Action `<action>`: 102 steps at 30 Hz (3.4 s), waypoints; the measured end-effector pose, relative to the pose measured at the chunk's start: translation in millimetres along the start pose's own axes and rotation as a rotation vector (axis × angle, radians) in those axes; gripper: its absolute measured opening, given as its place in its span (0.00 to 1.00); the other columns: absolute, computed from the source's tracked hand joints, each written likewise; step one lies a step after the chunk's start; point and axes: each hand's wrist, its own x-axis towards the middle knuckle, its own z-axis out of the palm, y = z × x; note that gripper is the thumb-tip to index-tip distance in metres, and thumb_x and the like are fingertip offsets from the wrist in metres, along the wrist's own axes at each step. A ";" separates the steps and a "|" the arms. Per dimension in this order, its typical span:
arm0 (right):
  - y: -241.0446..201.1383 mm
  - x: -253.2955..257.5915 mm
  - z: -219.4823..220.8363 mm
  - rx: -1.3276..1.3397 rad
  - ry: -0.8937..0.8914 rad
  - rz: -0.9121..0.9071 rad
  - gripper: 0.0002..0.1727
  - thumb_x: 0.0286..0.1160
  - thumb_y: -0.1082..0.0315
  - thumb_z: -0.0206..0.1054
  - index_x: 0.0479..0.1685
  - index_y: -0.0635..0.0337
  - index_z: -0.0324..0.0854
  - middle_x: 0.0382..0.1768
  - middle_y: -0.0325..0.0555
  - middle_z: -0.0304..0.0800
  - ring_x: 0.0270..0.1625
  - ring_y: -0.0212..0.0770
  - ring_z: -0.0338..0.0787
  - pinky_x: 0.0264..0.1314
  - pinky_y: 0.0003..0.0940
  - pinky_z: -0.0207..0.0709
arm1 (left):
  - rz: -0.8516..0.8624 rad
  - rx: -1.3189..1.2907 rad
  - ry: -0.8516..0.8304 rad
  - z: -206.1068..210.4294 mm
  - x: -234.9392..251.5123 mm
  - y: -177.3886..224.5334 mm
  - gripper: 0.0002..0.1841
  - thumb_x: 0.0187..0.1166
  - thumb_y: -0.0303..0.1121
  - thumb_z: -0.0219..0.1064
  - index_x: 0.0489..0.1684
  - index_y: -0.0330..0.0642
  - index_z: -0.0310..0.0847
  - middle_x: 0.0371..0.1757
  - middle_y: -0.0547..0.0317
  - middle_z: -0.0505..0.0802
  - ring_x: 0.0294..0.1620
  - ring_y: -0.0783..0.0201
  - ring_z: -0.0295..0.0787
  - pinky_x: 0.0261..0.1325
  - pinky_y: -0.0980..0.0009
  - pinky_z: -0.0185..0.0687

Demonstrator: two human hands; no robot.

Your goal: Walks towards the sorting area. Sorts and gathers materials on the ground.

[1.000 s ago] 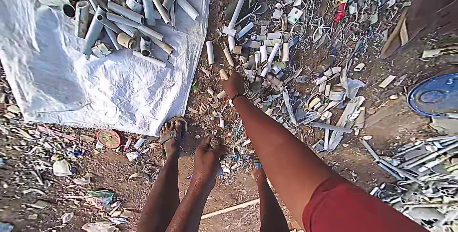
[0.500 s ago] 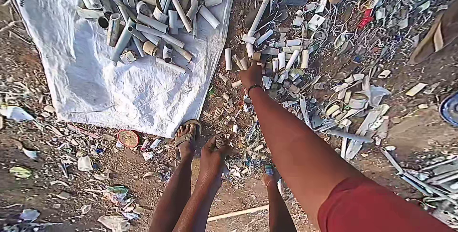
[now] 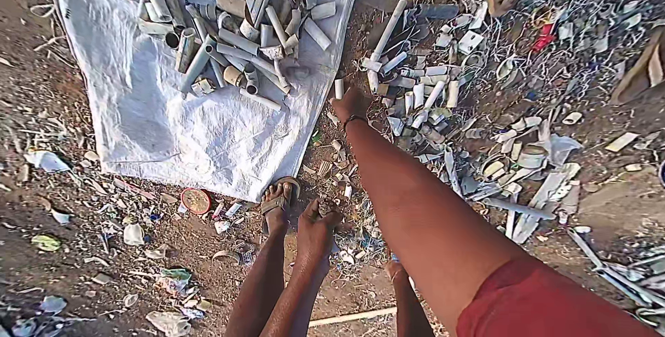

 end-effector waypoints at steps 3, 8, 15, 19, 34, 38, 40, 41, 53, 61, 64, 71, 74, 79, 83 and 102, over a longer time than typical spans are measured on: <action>3.3 -3.6 -1.2 0.059 -0.030 0.011 0.28 0.78 0.53 0.69 0.64 0.71 0.83 0.65 0.66 0.86 0.72 0.62 0.84 0.75 0.62 0.73 | -0.004 -0.012 0.007 -1.5 4.5 0.3 0.10 0.72 0.13 0.63 0.49 0.28 0.82 0.36 0.53 0.88 0.29 0.68 0.85 0.32 0.74 0.84; -14.6 -50.6 -12.7 0.900 -0.314 -0.249 0.31 0.79 0.50 0.72 0.76 0.58 0.77 0.61 0.53 0.90 0.54 0.47 0.93 0.53 0.48 0.90 | 0.096 -0.074 0.111 -2.3 12.1 5.9 0.11 0.74 0.18 0.63 0.52 0.32 0.81 0.38 0.55 0.89 0.35 0.68 0.87 0.38 0.71 0.86; 57.2 -233.9 -36.2 1.213 -1.020 -0.280 0.57 0.65 0.42 0.77 0.93 0.60 0.54 0.80 0.49 0.74 0.73 0.35 0.81 0.73 0.33 0.78 | 0.143 -0.301 0.197 -10.5 26.6 7.1 0.31 0.95 0.54 0.39 0.73 0.36 0.73 0.60 0.49 0.88 0.58 0.61 0.87 0.61 0.60 0.85; 46.9 -259.6 -25.6 1.331 -0.735 0.093 0.29 0.80 0.69 0.66 0.83 0.57 0.70 0.56 0.48 0.88 0.44 0.35 0.90 0.43 0.32 0.87 | 0.246 -0.133 0.194 3.1 20.2 -2.6 0.36 0.94 0.56 0.28 0.84 0.38 0.65 0.80 0.51 0.78 0.77 0.65 0.75 0.77 0.65 0.70; -27.2 31.8 -67.4 -0.041 0.190 -0.054 0.36 0.80 0.51 0.62 0.92 0.42 0.64 0.86 0.67 0.61 0.84 0.64 0.70 0.76 0.59 0.73 | 0.251 0.061 0.102 -18.4 26.0 2.6 0.35 0.91 0.54 0.39 0.92 0.42 0.56 0.90 0.46 0.65 0.88 0.57 0.60 0.84 0.59 0.60; 10.4 55.1 -80.5 -0.167 0.084 -0.085 0.33 0.87 0.44 0.54 0.85 0.52 0.74 0.82 0.68 0.71 0.81 0.67 0.74 0.79 0.65 0.68 | 0.254 0.165 0.058 -15.4 22.2 9.3 0.33 0.91 0.50 0.38 0.90 0.40 0.60 0.89 0.44 0.68 0.88 0.54 0.60 0.87 0.56 0.55; 28.6 51.4 -76.7 -0.112 0.133 -0.123 0.27 0.87 0.46 0.57 0.70 0.56 0.85 0.71 0.64 0.83 0.75 0.63 0.82 0.76 0.62 0.74 | 0.237 0.172 0.042 -13.4 20.9 11.4 0.32 0.92 0.49 0.38 0.88 0.40 0.63 0.87 0.46 0.71 0.87 0.55 0.62 0.86 0.56 0.56; 35.8 45.3 -73.6 -0.063 0.166 -0.129 0.25 0.85 0.48 0.61 0.65 0.56 0.87 0.66 0.62 0.87 0.71 0.61 0.85 0.73 0.61 0.76 | 0.227 0.164 0.038 -11.8 20.7 12.9 0.30 0.93 0.48 0.39 0.86 0.39 0.66 0.85 0.47 0.74 0.85 0.56 0.65 0.84 0.57 0.59; 61.3 -165.1 -65.3 0.590 -0.683 -0.510 0.14 0.80 0.63 0.72 0.54 0.64 0.88 0.43 0.43 0.95 0.43 0.31 0.93 0.54 0.32 0.88 | 0.043 -0.277 0.192 2.1 28.8 7.1 0.11 0.92 0.31 0.52 0.52 0.31 0.76 0.35 0.49 0.92 0.31 0.59 0.92 0.36 0.64 0.90; 58.9 40.5 -47.1 -0.325 0.082 -0.240 0.29 0.78 0.55 0.67 0.80 0.49 0.79 0.75 0.67 0.78 0.83 0.71 0.68 0.74 0.69 0.70 | 0.014 -0.154 0.142 10.6 18.5 -6.1 0.08 0.90 0.28 0.55 0.44 0.35 0.77 0.22 0.57 0.84 0.18 0.67 0.82 0.23 0.73 0.83; 70.4 31.0 -34.4 -0.411 0.047 -0.325 0.29 0.74 0.59 0.72 0.77 0.49 0.81 0.72 0.66 0.82 0.83 0.71 0.70 0.72 0.70 0.71 | -0.003 -0.120 0.115 13.5 17.8 -3.9 0.07 0.89 0.28 0.55 0.44 0.35 0.78 0.22 0.57 0.84 0.18 0.67 0.82 0.23 0.73 0.82; 86.1 32.4 -58.7 -0.055 0.258 -0.146 0.30 0.70 0.62 0.68 0.78 0.43 0.77 0.64 0.54 0.90 0.69 0.57 0.87 0.68 0.58 0.79 | 0.014 -0.108 0.084 10.4 20.0 4.4 0.08 0.89 0.26 0.55 0.41 0.34 0.77 0.20 0.58 0.83 0.16 0.67 0.81 0.22 0.74 0.82; 73.9 70.4 -81.5 -0.121 0.270 -0.167 0.31 0.72 0.65 0.66 0.80 0.42 0.77 0.73 0.56 0.83 0.80 0.59 0.77 0.76 0.58 0.73 | 0.015 -0.071 0.091 6.8 22.2 1.2 0.08 0.89 0.27 0.55 0.43 0.34 0.78 0.20 0.58 0.83 0.16 0.67 0.81 0.22 0.74 0.83; 67.1 85.5 -83.9 -0.240 0.143 -0.107 0.26 0.75 0.66 0.65 0.76 0.48 0.80 0.73 0.66 0.80 0.78 0.68 0.78 0.66 0.68 0.79 | 0.017 -0.042 0.069 9.0 21.3 -2.6 0.07 0.89 0.26 0.55 0.42 0.34 0.77 0.20 0.59 0.82 0.16 0.69 0.80 0.22 0.75 0.81; 89.4 68.5 -70.7 -0.122 0.177 -0.146 0.18 0.71 0.67 0.69 0.60 0.60 0.86 0.62 0.62 0.89 0.70 0.64 0.86 0.66 0.65 0.79 | 0.027 -0.032 0.051 15.5 20.2 -3.3 0.08 0.88 0.26 0.55 0.40 0.34 0.77 0.20 0.59 0.82 0.15 0.69 0.79 0.21 0.75 0.81; 100.3 41.5 -52.7 -0.060 0.152 -0.227 0.31 0.67 0.54 0.76 0.71 0.58 0.82 0.72 0.57 0.81 0.71 0.56 0.84 0.71 0.56 0.79 | 0.023 0.087 0.072 34.0 14.7 -30.9 0.07 0.86 0.25 0.59 0.37 0.35 0.79 0.19 0.59 0.82 0.16 0.69 0.79 0.21 0.75 0.78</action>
